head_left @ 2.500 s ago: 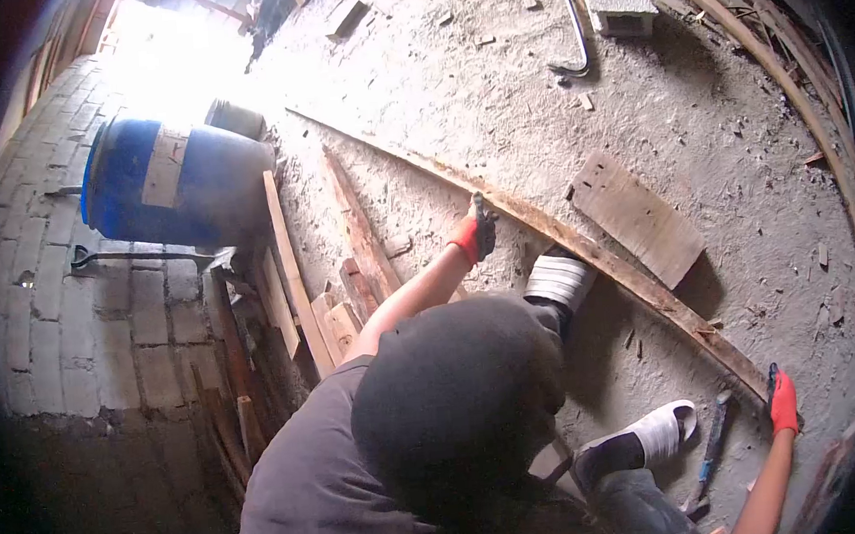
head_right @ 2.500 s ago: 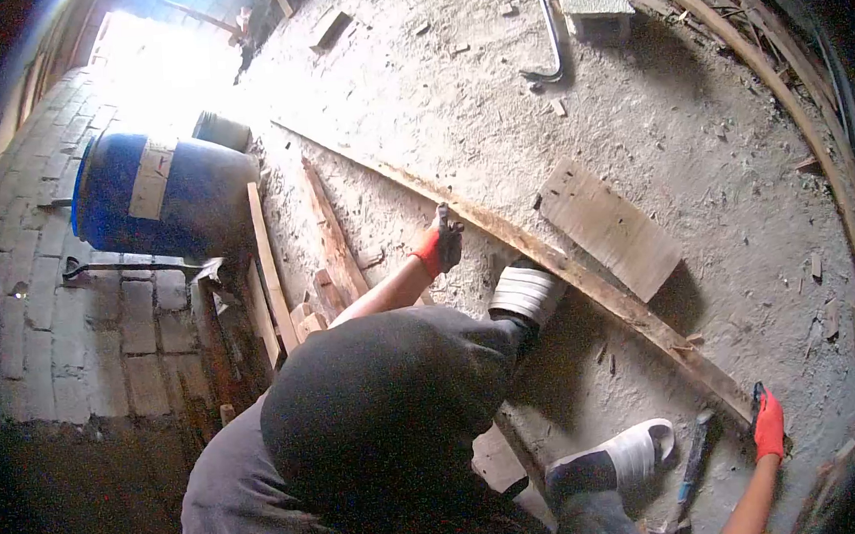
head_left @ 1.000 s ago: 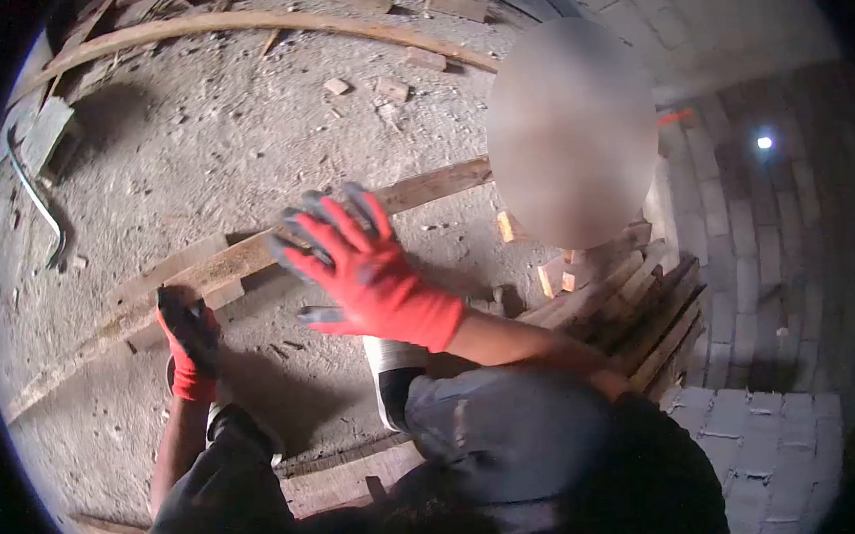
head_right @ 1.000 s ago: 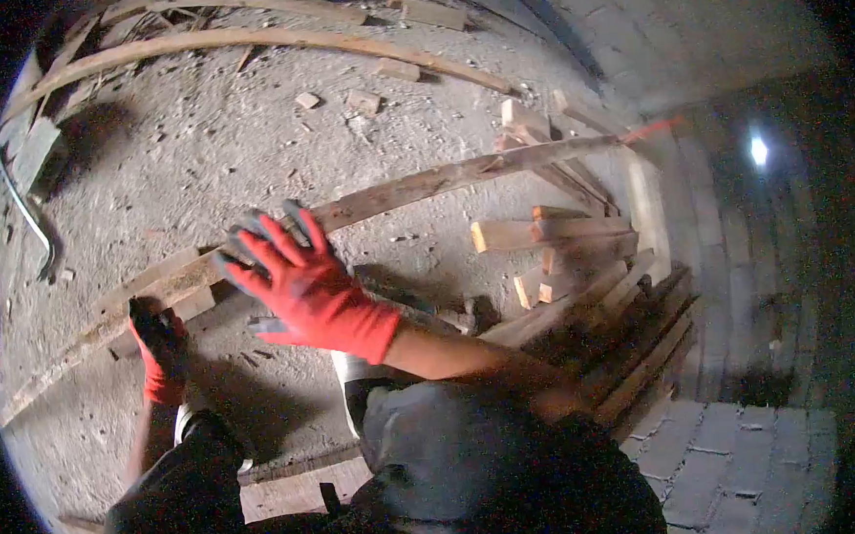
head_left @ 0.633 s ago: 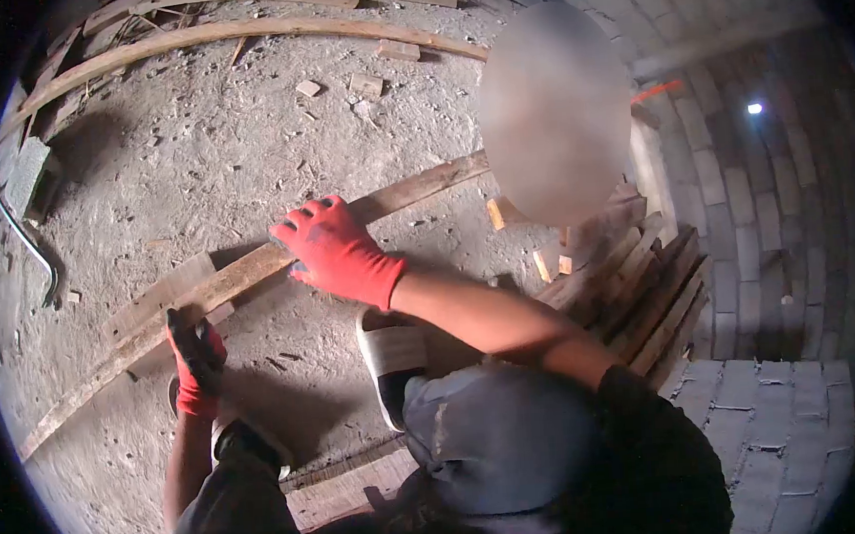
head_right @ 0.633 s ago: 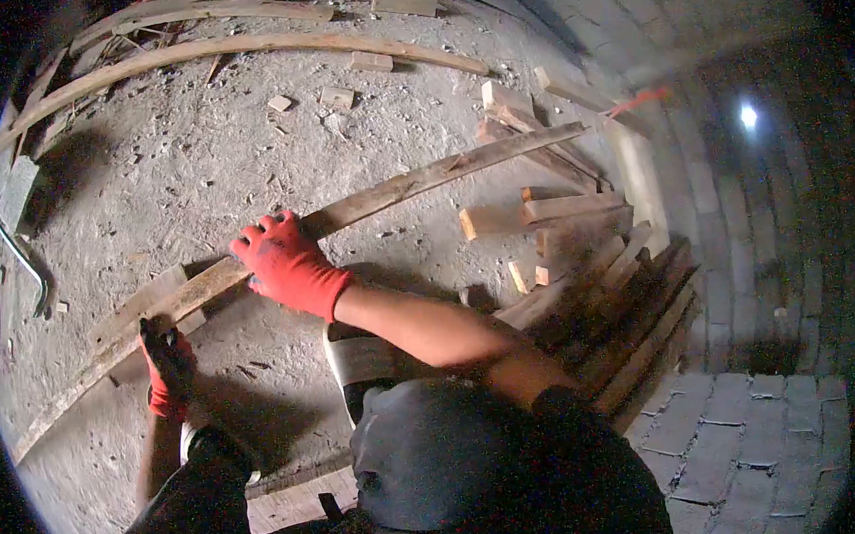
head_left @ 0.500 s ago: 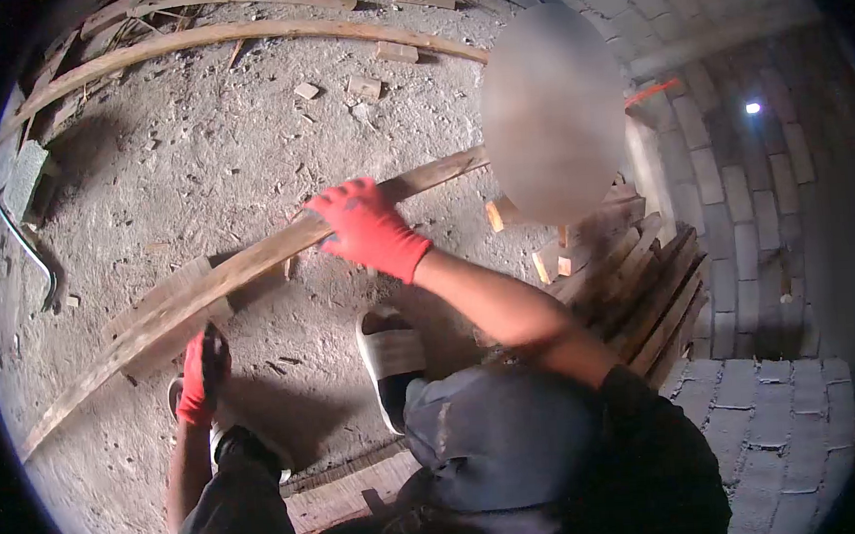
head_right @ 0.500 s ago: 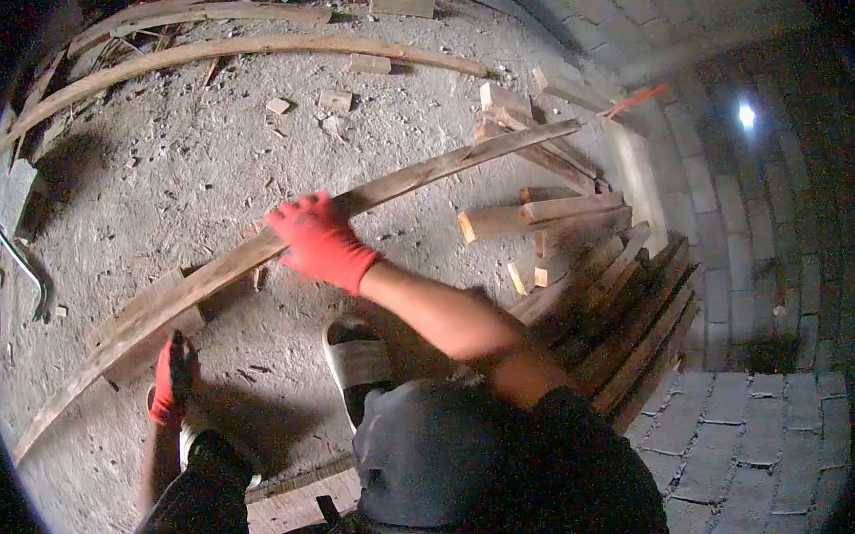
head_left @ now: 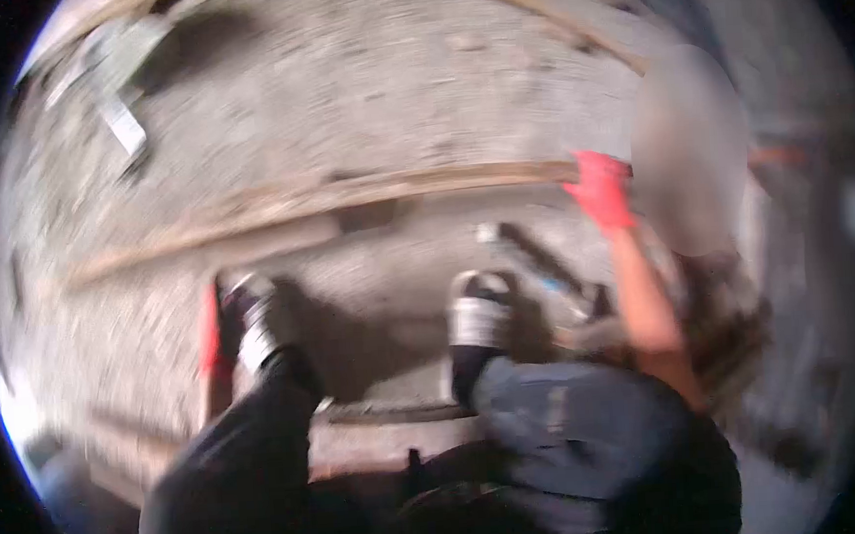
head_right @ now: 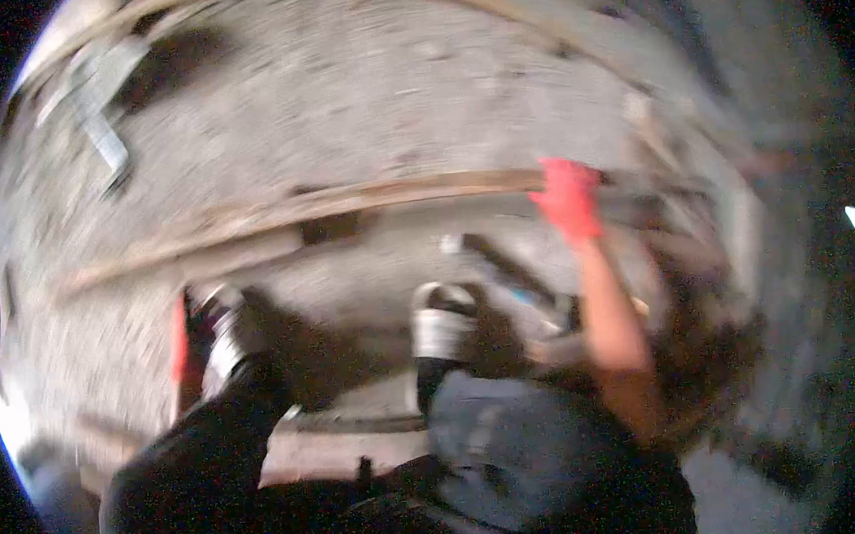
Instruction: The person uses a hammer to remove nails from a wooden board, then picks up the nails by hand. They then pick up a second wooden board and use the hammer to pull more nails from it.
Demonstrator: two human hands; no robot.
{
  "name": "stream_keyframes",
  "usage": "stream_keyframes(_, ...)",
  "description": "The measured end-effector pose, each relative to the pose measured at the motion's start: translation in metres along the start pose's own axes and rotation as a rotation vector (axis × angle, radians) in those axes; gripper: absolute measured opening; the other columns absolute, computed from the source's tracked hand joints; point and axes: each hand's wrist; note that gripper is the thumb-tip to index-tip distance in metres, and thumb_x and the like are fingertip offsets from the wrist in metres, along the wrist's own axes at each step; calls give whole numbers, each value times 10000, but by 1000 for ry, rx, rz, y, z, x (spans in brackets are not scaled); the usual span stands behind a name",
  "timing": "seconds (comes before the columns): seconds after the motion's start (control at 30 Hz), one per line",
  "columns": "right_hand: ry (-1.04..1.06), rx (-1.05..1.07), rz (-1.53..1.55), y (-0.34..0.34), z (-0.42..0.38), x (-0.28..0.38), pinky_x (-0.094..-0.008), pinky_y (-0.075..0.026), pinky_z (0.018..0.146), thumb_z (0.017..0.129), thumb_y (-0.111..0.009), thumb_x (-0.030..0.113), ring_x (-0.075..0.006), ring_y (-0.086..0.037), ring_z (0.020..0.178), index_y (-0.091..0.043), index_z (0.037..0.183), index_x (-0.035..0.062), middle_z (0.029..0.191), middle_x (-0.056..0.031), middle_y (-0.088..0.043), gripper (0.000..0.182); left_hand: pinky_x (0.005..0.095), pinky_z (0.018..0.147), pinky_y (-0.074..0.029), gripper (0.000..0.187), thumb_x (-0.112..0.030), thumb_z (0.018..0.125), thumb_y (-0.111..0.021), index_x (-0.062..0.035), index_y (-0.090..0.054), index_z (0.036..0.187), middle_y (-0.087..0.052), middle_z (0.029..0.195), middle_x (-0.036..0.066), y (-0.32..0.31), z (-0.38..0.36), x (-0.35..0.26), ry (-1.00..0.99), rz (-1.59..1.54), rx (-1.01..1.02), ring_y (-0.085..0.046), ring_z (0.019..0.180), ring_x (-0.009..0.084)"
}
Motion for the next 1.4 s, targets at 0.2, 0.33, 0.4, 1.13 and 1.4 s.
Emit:
stream_keyframes(0.2,-230,281,-315,19,11,47,-505,-268,1095,626,-833,372,-321,-308,1376,-276,1477,113,1488,-149,-344,1050,256,569,-391,243,-392,967,-550,-152,-534,935,-386,720,-49,5,19,9,85,-235,-215,-331,588,88)
stream_keyframes(0.33,-31,43,18,22,4,120,-507,-229,1121,608,-832,372,-328,-301,1377,-298,1466,100,1480,-160,-345,1047,449,628,-451,427,-90,895,-602,-95,-456,1296,-585,843,158,6,-2,-25,-154,694,-129,-571,739,322)
stream_keyframes(0.4,207,74,91,29,4,177,-504,-196,1139,609,-825,354,-331,-297,1375,-322,1451,96,1465,-151,-359,1014,464,611,-448,465,-119,854,-644,-93,-471,1284,-586,809,189,-3,-6,-31,-300,773,-236,-577,710,366)
stream_keyframes(1.13,238,230,60,-17,15,55,-440,-275,1115,692,-743,96,-333,-414,1281,-469,1348,78,1335,-129,-514,711,447,650,-501,428,-466,823,-664,-51,-650,926,-649,784,169,-71,-62,-37,-467,904,-146,-639,752,364)
stream_keyframes(1.4,86,176,-200,-45,-17,-188,-441,-348,1064,744,-694,4,-348,-444,1270,-451,1379,85,1412,-147,-464,684,462,610,-474,363,-432,806,-682,-82,-611,871,-609,734,154,-71,-59,-26,-474,887,-119,-618,712,362)
Point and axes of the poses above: each hand's wrist, its own z-axis towards the middle knuckle, its own y-axis out of the back of the hand, x = y × z
